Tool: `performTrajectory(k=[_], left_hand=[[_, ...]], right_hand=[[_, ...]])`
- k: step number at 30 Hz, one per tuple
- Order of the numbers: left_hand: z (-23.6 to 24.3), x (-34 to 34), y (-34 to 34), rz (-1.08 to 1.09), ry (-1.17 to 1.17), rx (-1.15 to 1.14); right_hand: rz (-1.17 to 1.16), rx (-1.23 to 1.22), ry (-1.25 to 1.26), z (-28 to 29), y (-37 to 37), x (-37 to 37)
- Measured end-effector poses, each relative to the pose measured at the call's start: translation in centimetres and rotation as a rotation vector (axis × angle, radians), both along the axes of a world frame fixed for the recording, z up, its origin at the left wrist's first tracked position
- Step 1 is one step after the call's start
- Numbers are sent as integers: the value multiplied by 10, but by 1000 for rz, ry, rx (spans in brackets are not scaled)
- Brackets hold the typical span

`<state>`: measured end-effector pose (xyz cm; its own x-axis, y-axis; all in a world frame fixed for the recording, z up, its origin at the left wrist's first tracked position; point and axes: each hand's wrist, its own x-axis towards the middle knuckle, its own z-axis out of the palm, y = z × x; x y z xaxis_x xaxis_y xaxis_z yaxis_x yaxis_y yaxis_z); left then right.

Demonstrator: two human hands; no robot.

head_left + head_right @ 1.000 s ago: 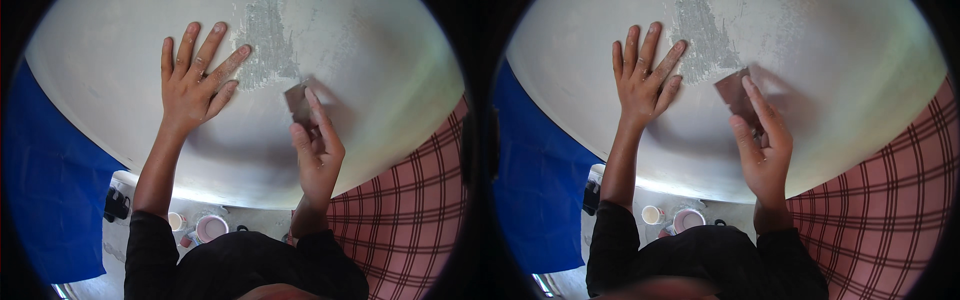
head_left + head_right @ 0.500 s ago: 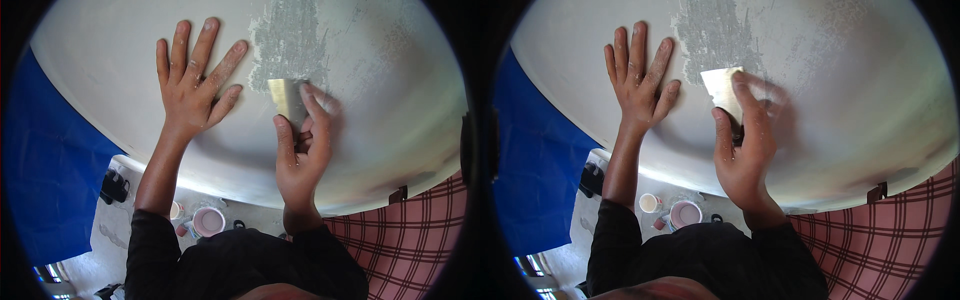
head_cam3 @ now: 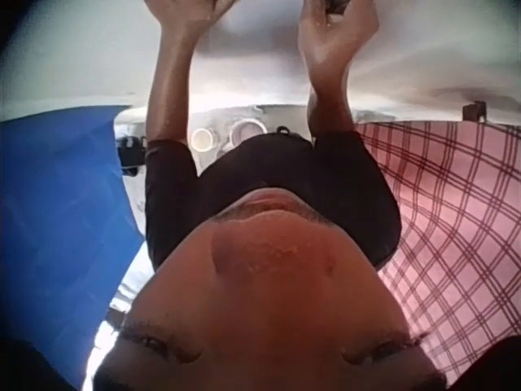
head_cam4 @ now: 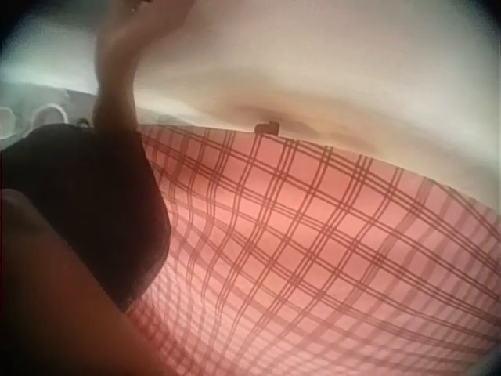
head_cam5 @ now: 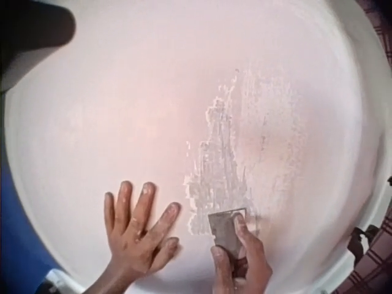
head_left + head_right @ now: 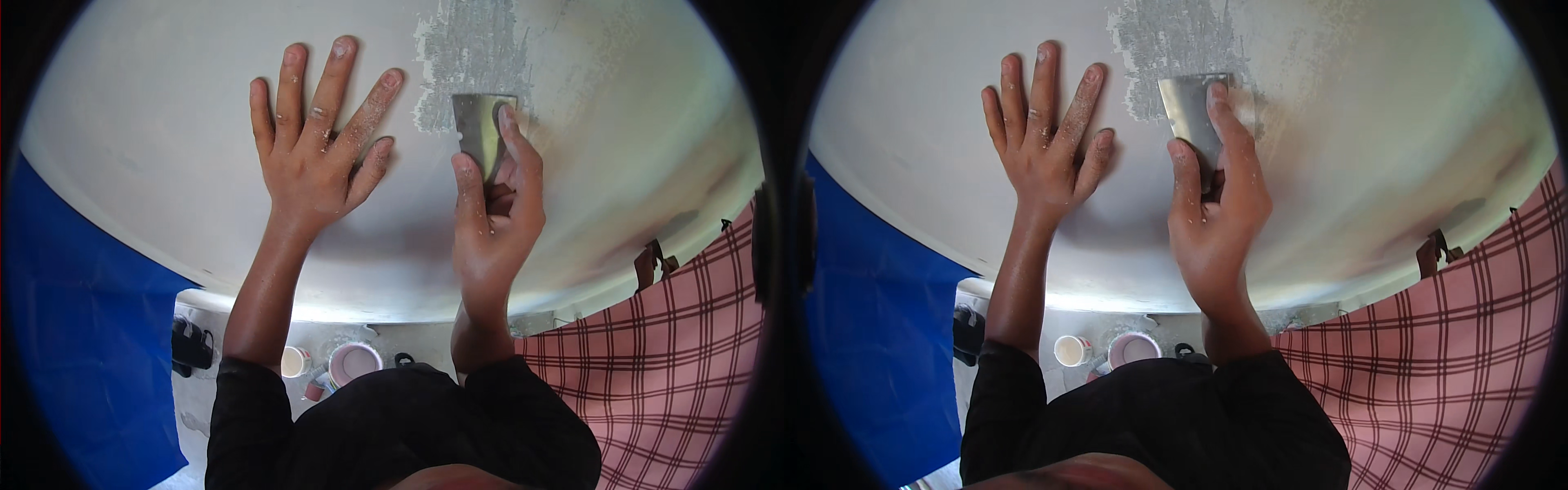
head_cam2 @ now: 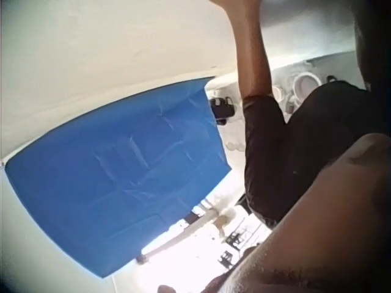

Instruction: Scraping and smoothing a wall surface using a putty knife/scraper.

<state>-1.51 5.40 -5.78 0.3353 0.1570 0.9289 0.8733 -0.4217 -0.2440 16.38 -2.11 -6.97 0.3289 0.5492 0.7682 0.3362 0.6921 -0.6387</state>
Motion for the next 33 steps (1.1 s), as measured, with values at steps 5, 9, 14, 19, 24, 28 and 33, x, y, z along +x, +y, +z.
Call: performTrajectory(k=[5,9,14,19,24,28,33], left_hand=[[1,13,-1,-17,-2,20],[2,19,-6,-17,-2,22],[5,25,-9,-34,3,29],[3,24,-15,-31,-44,-25],[3,22,-15,-29,-46,-31],[3,21,-14,-35,-44,-33],[4,23,-17,-23,-40,-36]], right_hand=[[-31,46,-35,-3,-3,12],[-62,16,5,4,-7,11],[-23,35,64,6,-8,13],[-86,91,-7,1,-3,12],[-125,132,-28,13,0,9],[-99,132,-4,14,0,10],[-128,178,-49,9,-1,16]])
